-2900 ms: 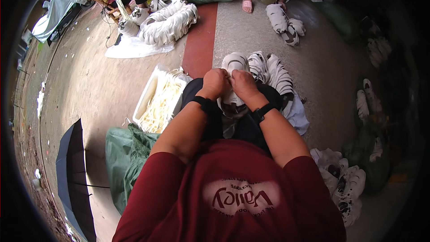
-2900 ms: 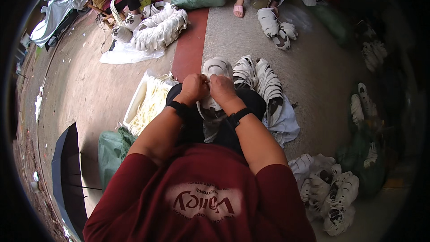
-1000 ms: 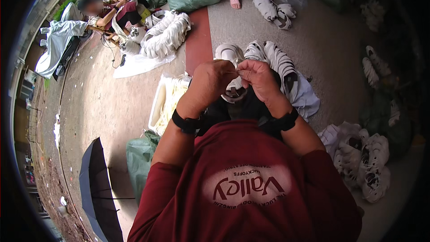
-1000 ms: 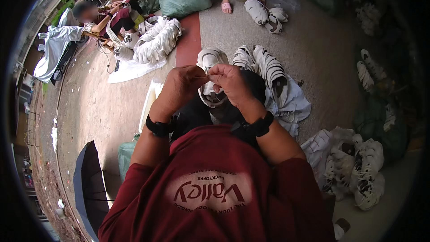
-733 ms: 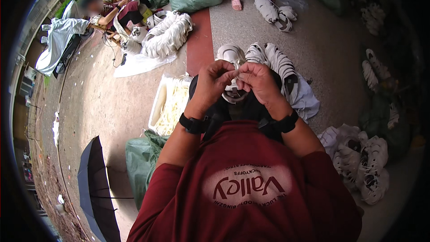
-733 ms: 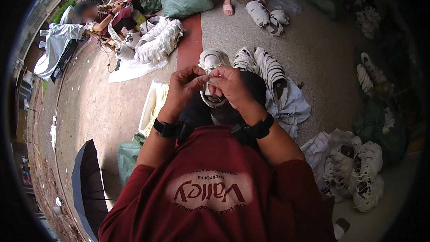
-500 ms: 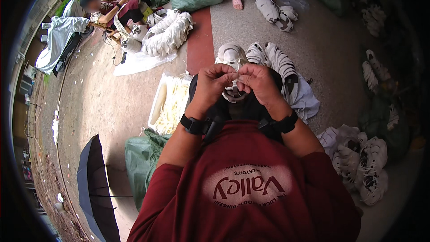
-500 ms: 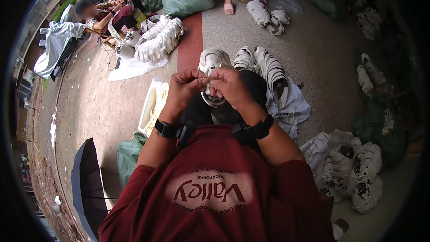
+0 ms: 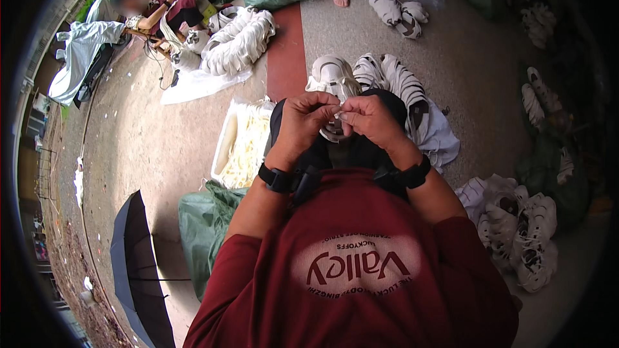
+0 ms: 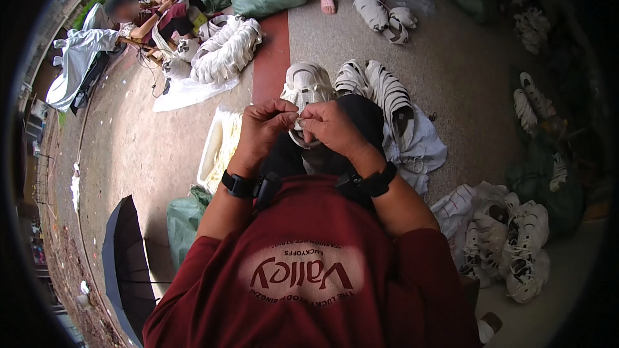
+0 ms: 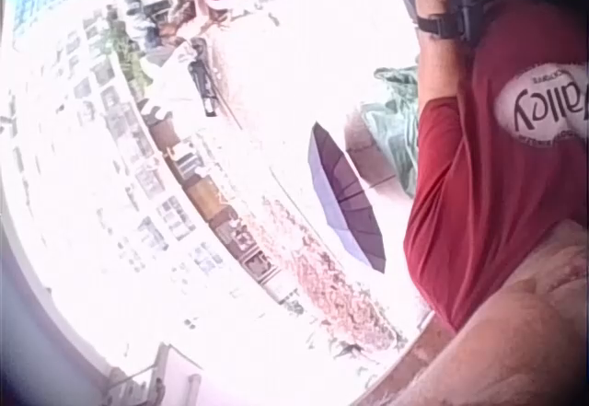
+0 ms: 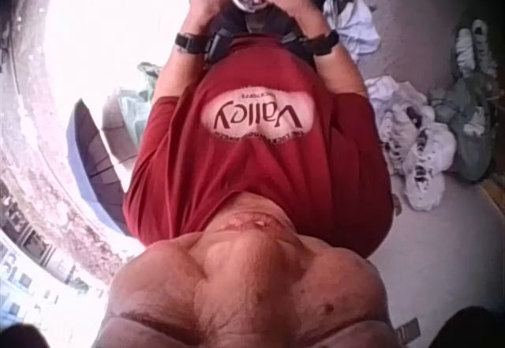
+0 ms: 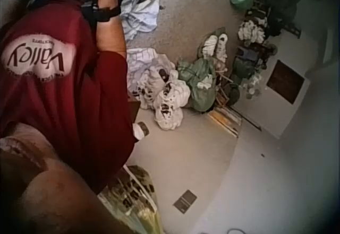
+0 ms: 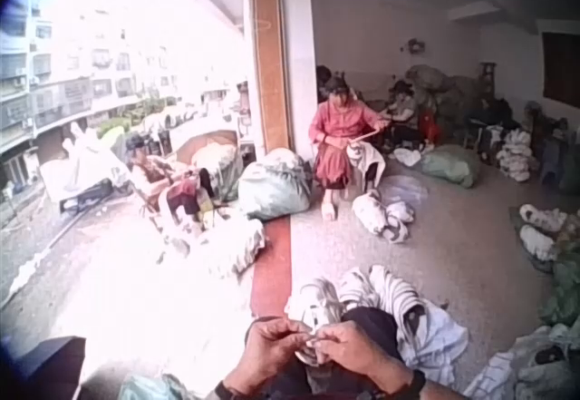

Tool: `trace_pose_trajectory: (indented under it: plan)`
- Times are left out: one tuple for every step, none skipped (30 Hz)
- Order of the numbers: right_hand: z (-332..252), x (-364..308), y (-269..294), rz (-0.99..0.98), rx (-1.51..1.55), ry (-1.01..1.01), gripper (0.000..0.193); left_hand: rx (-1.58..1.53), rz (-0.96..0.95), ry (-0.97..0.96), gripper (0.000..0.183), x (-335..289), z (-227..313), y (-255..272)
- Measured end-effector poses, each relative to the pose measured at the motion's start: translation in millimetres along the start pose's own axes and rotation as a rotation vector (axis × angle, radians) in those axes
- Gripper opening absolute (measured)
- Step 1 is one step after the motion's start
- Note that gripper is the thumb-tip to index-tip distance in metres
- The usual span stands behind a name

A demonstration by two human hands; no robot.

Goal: The recorder is lacing white athletic shoes and attaching eyelet components.

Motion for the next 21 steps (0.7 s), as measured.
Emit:
trace_pose_trajectory:
  plan:
    - [1.1, -0.3, -1.0, -0.006, -0.001, -0.003, 0.011, -0.005, 0.005, 0.001, 0.008, -0.6, -1.3, 1.7]
    - [2.4, -1.1, -3.4, -0.028, -0.013, -0.003, 0.012, -0.003, -0.002, 0.009, 0.009, -1.3, -3.4, 2.0]
    - [2.7, -1.1, -4.2, -0.052, -0.030, -0.003, 0.013, -0.004, -0.009, 0.013, 0.011, -1.4, -4.1, 1.6]
    - [7.9, -0.4, -4.0, -0.064, -0.038, -0.006, 0.013, -0.015, -0.002, 0.008, 0.011, 0.0, -7.5, 3.4]
    - [14.5, 1.0, -0.6, -0.032, -0.052, 0.046, 0.014, 0.000, 0.020, 0.020, 0.013, 4.0, -16.6, 6.8]
    - [21.5, 0.4, 3.9, 0.002, -0.067, 0.096, 0.016, 0.013, 0.037, 0.035, 0.016, 9.1, -28.4, 8.8]
    - [33.9, 0.7, 5.4, -0.012, -0.077, 0.091, 0.016, -0.003, 0.044, 0.031, 0.016, 16.0, -45.4, 12.5]
    - [44.8, 2.8, 21.3, 0.158, -0.025, 0.100, 0.016, 0.405, 0.164, -0.185, 0.019, 19.4, -48.8, 14.5]
    - [38.4, 7.9, 30.6, 0.323, 0.028, 0.111, 0.017, 0.818, 0.291, -0.394, 0.022, 14.7, -39.3, 7.8]
    - [28.7, 10.2, 34.0, 0.353, 0.060, 0.135, 0.017, 0.851, 0.233, -0.364, 0.026, 16.0, -48.2, 2.7]
    - [9.6, 12.0, 39.7, 0.333, -0.032, 0.231, 0.017, 0.841, 0.247, -0.363, 0.026, 19.3, -51.4, 2.3]
    - [-28.4, 18.5, 34.1, 0.300, -0.113, 0.324, 0.016, 0.944, 0.206, -0.402, 0.025, 21.2, -62.1, -0.8]
    - [-86.6, 20.3, 22.1, 0.283, -0.209, 0.447, 0.013, 1.045, 0.166, -0.436, 0.023, 22.5, -73.1, -2.3]
    - [-128.9, 18.6, 16.3, 0.285, -0.146, 0.588, 0.012, 1.030, 0.155, -0.389, 0.021, 24.7, -83.4, 5.4]
    - [-172.7, 12.9, 13.3, 0.276, -0.025, 0.767, 0.008, 1.025, 0.177, -0.373, 0.021, 25.3, -89.2, 12.7]
    - [-217.3, 3.7, 14.3, 0.263, 0.120, 0.971, 0.006, 1.066, 0.163, -0.366, 0.021, 30.4, -92.9, 11.8]
    - [-253.8, -5.4, 25.2, 0.199, 0.045, 1.121, 0.009, 1.110, 0.156, -0.355, 0.021, 32.7, -95.2, 11.3]
    - [-283.1, -20.3, 45.6, 0.237, 0.074, 1.158, 0.012, 1.103, 0.132, -0.378, 0.021, 38.6, -91.2, 0.8]
    - [-296.2, -28.4, 56.4, 0.251, 0.137, 1.190, 0.015, 1.086, 0.157, -0.407, 0.021, 36.9, -88.6, 2.0]
    - [-295.7, -30.2, 60.2, 0.244, 0.141, 1.189, 0.015, 1.069, 0.182, -0.437, 0.022, 35.0, -86.0, 3.0]
    - [-296.1, -33.7, 61.3, 0.284, 0.004, 1.221, 0.018, 1.068, 0.190, -0.434, 0.022, 33.0, -80.7, 2.6]
Point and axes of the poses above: each hand's wrist, its own x-axis towards the middle knuckle, its own y-axis out of the back of the hand, z = x × y, the point moved 8 cm from there along x, towards the middle knuckle, and after that the axes turned 14 degrees about y, right-handed, at the moved point
